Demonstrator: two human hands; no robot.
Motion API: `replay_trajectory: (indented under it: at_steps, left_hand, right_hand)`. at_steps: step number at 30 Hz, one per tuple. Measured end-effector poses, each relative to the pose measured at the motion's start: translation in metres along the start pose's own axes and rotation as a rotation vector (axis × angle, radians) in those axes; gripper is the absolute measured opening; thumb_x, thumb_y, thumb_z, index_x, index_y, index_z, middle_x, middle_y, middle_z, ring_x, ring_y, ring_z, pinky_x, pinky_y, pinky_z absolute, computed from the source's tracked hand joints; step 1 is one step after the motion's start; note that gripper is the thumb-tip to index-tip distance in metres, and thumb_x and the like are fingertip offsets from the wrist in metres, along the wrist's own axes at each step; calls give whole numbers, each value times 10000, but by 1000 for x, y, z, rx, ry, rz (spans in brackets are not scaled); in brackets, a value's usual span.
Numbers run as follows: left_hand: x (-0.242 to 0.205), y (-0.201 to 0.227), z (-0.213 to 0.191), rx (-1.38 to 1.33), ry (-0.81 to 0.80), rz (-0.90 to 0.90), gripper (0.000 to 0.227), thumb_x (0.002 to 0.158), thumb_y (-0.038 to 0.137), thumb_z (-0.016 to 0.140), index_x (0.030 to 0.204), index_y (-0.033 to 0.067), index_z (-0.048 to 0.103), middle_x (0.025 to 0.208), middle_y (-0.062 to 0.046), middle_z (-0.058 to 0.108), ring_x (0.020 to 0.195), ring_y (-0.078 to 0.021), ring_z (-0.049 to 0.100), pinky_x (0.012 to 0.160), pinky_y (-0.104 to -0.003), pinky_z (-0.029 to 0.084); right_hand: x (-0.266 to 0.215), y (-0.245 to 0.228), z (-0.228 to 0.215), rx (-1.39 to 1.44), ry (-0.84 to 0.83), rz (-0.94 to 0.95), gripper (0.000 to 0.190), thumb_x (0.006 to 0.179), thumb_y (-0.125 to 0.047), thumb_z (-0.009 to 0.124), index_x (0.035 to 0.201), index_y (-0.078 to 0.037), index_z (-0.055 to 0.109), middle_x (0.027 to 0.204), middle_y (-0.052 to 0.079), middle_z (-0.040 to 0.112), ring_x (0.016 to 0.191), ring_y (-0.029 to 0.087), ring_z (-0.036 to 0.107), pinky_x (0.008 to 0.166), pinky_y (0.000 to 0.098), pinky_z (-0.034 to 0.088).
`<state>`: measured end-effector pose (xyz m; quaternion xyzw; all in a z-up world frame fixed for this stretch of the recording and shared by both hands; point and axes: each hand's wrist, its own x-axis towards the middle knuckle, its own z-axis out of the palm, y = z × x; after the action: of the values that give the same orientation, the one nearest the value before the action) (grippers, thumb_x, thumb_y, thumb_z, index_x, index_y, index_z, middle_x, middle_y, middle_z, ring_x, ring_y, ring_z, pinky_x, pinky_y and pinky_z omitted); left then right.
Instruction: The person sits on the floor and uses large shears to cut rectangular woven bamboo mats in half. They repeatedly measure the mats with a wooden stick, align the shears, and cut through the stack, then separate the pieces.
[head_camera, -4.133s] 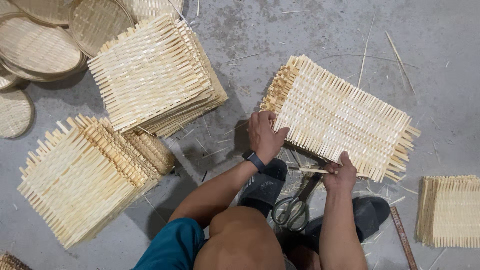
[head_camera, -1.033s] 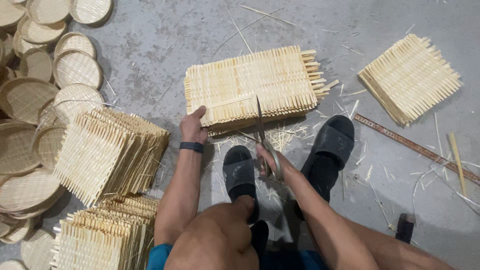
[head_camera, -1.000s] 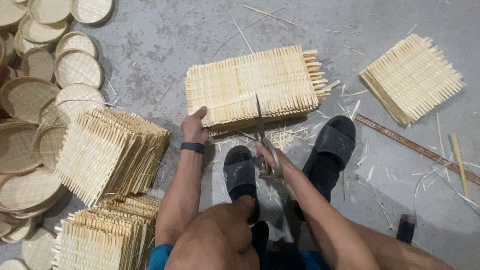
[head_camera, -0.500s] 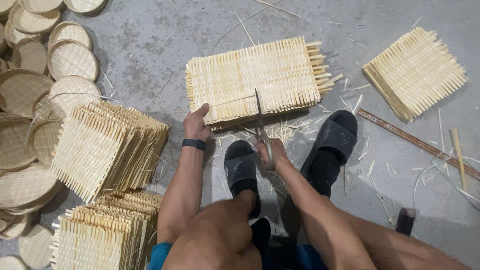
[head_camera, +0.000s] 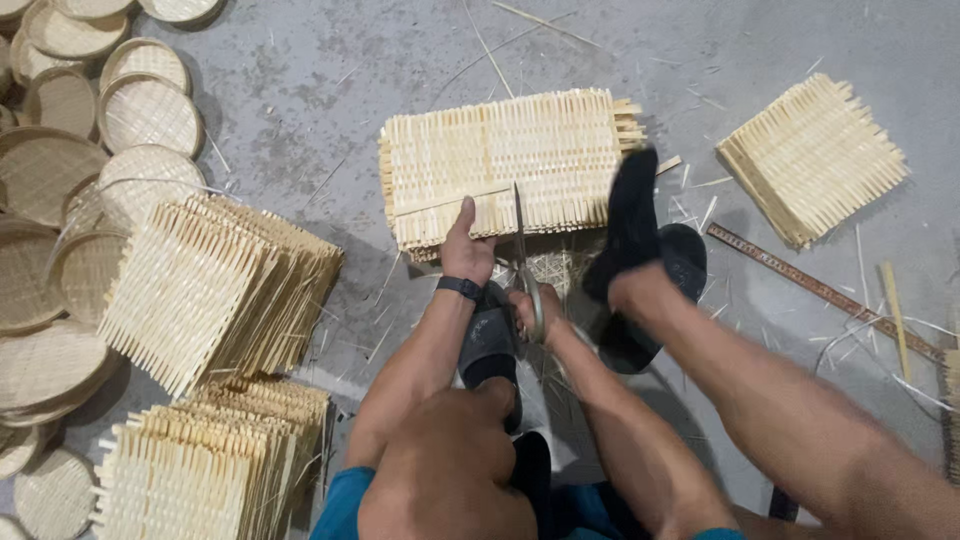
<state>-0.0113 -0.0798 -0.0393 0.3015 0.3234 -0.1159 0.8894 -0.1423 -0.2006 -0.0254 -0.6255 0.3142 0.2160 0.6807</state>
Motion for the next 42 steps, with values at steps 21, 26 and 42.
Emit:
replay_trajectory:
  at_steps: [21, 26, 42]
  left_hand:
    - [3, -3, 8, 58, 167, 35, 517, 917, 122, 739, 1368, -11, 522, 1292, -138, 645, 1097, -325, 655, 993, -550, 523]
    - [-2, 0, 9, 78, 119, 71, 451, 910, 110, 719, 1319, 36, 543, 1233, -102, 649, 1072, -286, 659, 972, -506, 553]
    - [-12, 6, 21, 16, 100, 37, 388, 924, 63, 677, 1287, 27, 547, 1199, -117, 663, 1074, -308, 677, 913, -488, 620]
  right_hand:
    - [36, 6, -2, 0, -37, -232, 334, 897, -309, 661, 779, 0, 619, 617, 96, 581, 520, 220, 559, 490, 373, 442]
    - [37, -46, -19, 282, -308, 45, 379, 921, -442, 621, 841, -72, 635, 620, 38, 588, 468, 140, 542, 426, 299, 442]
    - [46, -63, -8, 122, -92, 57, 303, 892, -309, 647, 836, -14, 687, 643, 73, 652, 520, 181, 589, 482, 357, 455]
